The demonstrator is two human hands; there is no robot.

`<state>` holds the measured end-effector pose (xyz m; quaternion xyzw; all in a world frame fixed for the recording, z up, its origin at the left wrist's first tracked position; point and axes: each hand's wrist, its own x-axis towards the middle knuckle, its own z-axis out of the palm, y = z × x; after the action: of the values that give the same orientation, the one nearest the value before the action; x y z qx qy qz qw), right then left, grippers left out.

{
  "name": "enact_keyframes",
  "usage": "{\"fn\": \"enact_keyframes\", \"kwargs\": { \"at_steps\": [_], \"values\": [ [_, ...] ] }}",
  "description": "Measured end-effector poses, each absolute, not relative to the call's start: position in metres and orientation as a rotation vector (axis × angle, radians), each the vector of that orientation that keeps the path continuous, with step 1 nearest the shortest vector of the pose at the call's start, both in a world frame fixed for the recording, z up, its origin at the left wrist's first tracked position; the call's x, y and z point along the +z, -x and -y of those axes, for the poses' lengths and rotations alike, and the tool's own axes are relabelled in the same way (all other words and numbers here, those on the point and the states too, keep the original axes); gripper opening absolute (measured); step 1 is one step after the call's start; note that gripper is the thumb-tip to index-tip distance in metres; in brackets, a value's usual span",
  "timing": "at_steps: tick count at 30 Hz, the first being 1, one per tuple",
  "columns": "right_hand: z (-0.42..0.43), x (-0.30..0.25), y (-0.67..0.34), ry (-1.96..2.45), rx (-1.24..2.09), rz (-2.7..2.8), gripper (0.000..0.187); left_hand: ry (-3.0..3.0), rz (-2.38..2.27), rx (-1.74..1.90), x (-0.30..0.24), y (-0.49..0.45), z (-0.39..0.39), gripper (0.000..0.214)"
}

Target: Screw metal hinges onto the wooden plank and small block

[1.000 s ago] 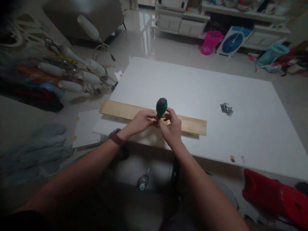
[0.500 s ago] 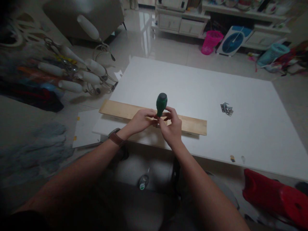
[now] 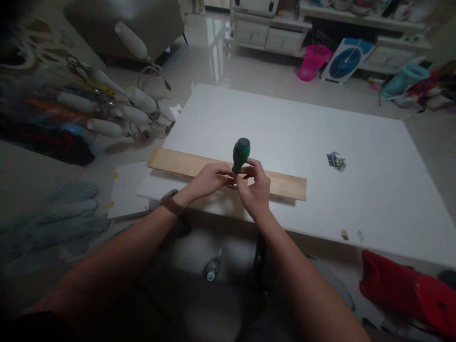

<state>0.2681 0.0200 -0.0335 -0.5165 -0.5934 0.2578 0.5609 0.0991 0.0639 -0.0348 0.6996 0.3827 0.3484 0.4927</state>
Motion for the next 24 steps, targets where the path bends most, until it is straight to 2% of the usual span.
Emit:
{"fn": "enact_keyframes", "kwargs": {
  "at_steps": [12, 24],
  "values": [
    [-0.0202, -0.0325, -0.2682, 1.180, 0.597, 1.457, 0.033, -1.837, -0.884, 0.701, -0.0404, -0.0932, -0.0678, 0.011],
    [-0.0205, -0.0383, -0.2685, 1.304, 0.590, 1.423, 0.029, -1.803, -0.868, 0.701, -0.0428, -0.0935, -0.0679, 0.007]
  ]
}}
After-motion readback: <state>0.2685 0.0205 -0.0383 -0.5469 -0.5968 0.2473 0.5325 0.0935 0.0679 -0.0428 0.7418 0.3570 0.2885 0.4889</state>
